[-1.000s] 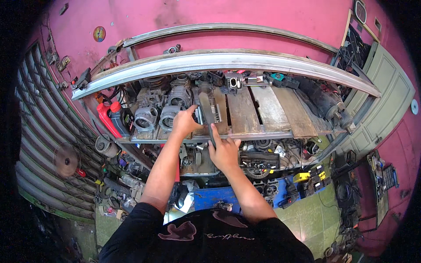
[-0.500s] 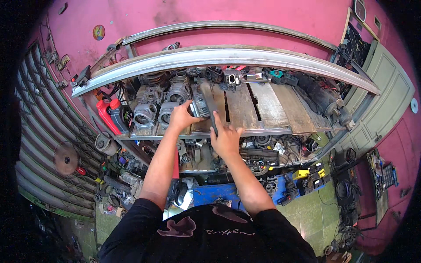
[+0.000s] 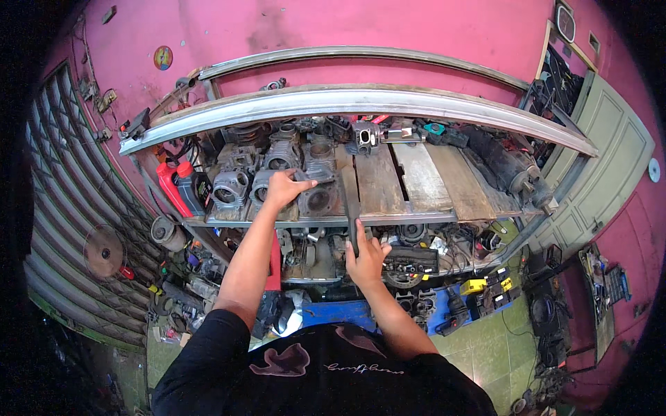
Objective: The person uses a wire brush to clean the surfaces of several metal engine components on a workbench. They pick up each part, scrub it thoroughly, and place it back on the bench.
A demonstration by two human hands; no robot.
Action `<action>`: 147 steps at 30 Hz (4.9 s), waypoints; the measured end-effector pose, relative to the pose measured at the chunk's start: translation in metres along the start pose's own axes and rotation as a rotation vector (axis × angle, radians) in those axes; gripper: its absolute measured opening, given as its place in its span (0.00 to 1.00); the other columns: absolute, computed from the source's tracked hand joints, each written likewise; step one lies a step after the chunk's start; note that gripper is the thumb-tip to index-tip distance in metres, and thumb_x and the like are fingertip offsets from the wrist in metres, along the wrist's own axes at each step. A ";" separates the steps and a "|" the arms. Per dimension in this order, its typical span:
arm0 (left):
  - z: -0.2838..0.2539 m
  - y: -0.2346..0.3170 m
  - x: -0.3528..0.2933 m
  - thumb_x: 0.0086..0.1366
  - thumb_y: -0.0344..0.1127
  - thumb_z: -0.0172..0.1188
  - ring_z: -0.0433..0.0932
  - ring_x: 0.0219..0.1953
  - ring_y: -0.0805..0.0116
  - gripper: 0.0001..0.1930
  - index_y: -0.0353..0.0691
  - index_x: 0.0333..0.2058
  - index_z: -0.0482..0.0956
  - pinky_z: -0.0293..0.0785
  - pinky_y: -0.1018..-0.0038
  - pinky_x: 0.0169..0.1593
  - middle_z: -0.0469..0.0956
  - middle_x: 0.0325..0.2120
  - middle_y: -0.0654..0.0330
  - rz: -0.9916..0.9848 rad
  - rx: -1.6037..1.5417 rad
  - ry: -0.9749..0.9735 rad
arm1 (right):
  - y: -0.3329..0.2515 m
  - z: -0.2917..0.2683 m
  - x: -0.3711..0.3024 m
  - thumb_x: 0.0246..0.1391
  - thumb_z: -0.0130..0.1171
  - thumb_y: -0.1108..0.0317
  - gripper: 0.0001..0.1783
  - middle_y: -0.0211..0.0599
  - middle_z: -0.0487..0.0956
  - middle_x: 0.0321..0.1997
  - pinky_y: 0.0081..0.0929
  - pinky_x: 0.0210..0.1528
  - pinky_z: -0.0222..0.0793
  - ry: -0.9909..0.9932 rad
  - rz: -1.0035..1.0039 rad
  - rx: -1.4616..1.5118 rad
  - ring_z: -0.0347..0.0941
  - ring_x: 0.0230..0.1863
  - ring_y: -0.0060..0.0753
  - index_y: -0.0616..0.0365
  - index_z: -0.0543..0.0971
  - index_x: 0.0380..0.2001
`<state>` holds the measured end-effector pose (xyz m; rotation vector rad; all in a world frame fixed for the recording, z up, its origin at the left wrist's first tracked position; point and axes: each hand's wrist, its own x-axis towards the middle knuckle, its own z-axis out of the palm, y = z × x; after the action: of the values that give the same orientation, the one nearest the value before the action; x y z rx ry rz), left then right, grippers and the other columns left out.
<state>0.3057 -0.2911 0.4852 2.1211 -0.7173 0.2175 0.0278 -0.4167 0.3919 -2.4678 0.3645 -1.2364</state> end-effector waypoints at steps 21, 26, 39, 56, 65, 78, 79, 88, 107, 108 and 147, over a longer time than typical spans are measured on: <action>0.047 -0.021 0.018 0.50 0.68 0.75 0.87 0.43 0.58 0.47 0.20 0.47 0.85 0.79 0.66 0.51 0.87 0.39 0.41 -0.243 -0.369 -0.241 | 0.036 0.046 -0.072 0.61 0.65 0.59 0.41 0.36 0.83 0.44 0.50 0.50 0.55 -0.158 -0.094 -0.123 0.72 0.46 0.43 0.54 0.65 0.75; 0.040 -0.024 0.013 0.59 0.57 0.76 0.83 0.41 0.70 0.34 0.27 0.47 0.88 0.78 0.72 0.50 0.88 0.39 0.53 -0.243 -0.349 -0.206 | 0.018 0.051 -0.023 0.62 0.65 0.59 0.42 0.37 0.83 0.39 0.48 0.50 0.55 -0.051 -0.101 -0.125 0.73 0.43 0.43 0.55 0.63 0.75; 0.035 -0.003 -0.010 0.53 0.73 0.70 0.89 0.44 0.52 0.47 0.26 0.47 0.87 0.80 0.63 0.53 0.88 0.37 0.41 -0.215 -0.204 0.010 | -0.002 0.063 -0.042 0.61 0.65 0.59 0.41 0.41 0.82 0.38 0.46 0.49 0.56 -0.032 -0.085 -0.018 0.72 0.39 0.44 0.59 0.65 0.74; 0.040 0.019 -0.019 0.61 0.73 0.64 0.87 0.48 0.49 0.39 0.36 0.47 0.89 0.77 0.61 0.56 0.88 0.39 0.41 -0.294 -0.250 0.132 | -0.033 0.059 -0.018 0.60 0.65 0.59 0.45 0.44 0.82 0.32 0.44 0.46 0.56 -0.084 -0.036 0.014 0.74 0.36 0.45 0.58 0.60 0.76; 0.045 0.014 -0.013 0.61 0.70 0.66 0.88 0.43 0.49 0.38 0.33 0.43 0.89 0.79 0.60 0.51 0.88 0.35 0.41 -0.288 -0.203 0.117 | -0.024 0.061 0.022 0.63 0.61 0.59 0.42 0.43 0.83 0.28 0.46 0.47 0.56 0.122 0.099 -0.074 0.76 0.36 0.45 0.59 0.61 0.76; 0.053 0.001 -0.010 0.59 0.67 0.71 0.80 0.28 0.64 0.36 0.29 0.32 0.88 0.76 0.63 0.40 0.84 0.23 0.50 -0.302 -0.272 0.135 | -0.010 0.052 -0.019 0.59 0.65 0.61 0.43 0.40 0.81 0.27 0.45 0.47 0.58 0.018 -0.199 -0.042 0.75 0.34 0.44 0.58 0.62 0.75; 0.052 0.001 -0.009 0.60 0.67 0.71 0.80 0.30 0.67 0.35 0.30 0.34 0.89 0.77 0.66 0.42 0.85 0.24 0.53 -0.327 -0.256 0.099 | -0.005 0.048 -0.017 0.59 0.64 0.61 0.43 0.40 0.81 0.27 0.45 0.47 0.58 -0.004 -0.107 -0.046 0.76 0.35 0.45 0.58 0.62 0.75; 0.048 0.013 -0.017 0.57 0.67 0.72 0.86 0.35 0.58 0.37 0.28 0.38 0.89 0.79 0.64 0.44 0.87 0.29 0.46 -0.299 -0.247 0.139 | -0.009 -0.070 0.036 0.61 0.63 0.58 0.39 0.48 0.84 0.28 0.45 0.49 0.62 -0.352 0.067 -0.048 0.81 0.34 0.51 0.48 0.66 0.74; 0.044 0.025 -0.026 0.56 0.59 0.75 0.89 0.40 0.52 0.31 0.31 0.41 0.89 0.81 0.62 0.47 0.89 0.34 0.45 -0.200 -0.291 0.124 | 0.012 -0.083 0.211 0.62 0.60 0.56 0.24 0.46 0.85 0.33 0.38 0.38 0.74 -1.137 -0.120 0.020 0.81 0.34 0.43 0.54 0.82 0.58; 0.044 0.023 -0.027 0.56 0.58 0.75 0.89 0.39 0.52 0.31 0.31 0.40 0.89 0.81 0.63 0.47 0.89 0.33 0.45 -0.194 -0.303 0.122 | 0.008 -0.077 0.199 0.60 0.62 0.58 0.19 0.44 0.85 0.32 0.42 0.46 0.72 -0.984 -0.173 -0.064 0.81 0.38 0.46 0.47 0.86 0.53; 0.040 0.021 -0.016 0.53 0.65 0.73 0.88 0.40 0.44 0.41 0.22 0.41 0.86 0.81 0.59 0.48 0.87 0.34 0.37 -0.184 -0.187 0.033 | -0.068 -0.086 0.198 0.67 0.56 0.52 0.21 0.39 0.87 0.47 0.53 0.69 0.51 -0.938 -0.126 -0.591 0.72 0.65 0.47 0.56 0.85 0.48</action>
<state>0.2770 -0.3254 0.4683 1.9859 -0.4989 0.0815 0.0786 -0.4477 0.6097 -3.2475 0.3286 0.1409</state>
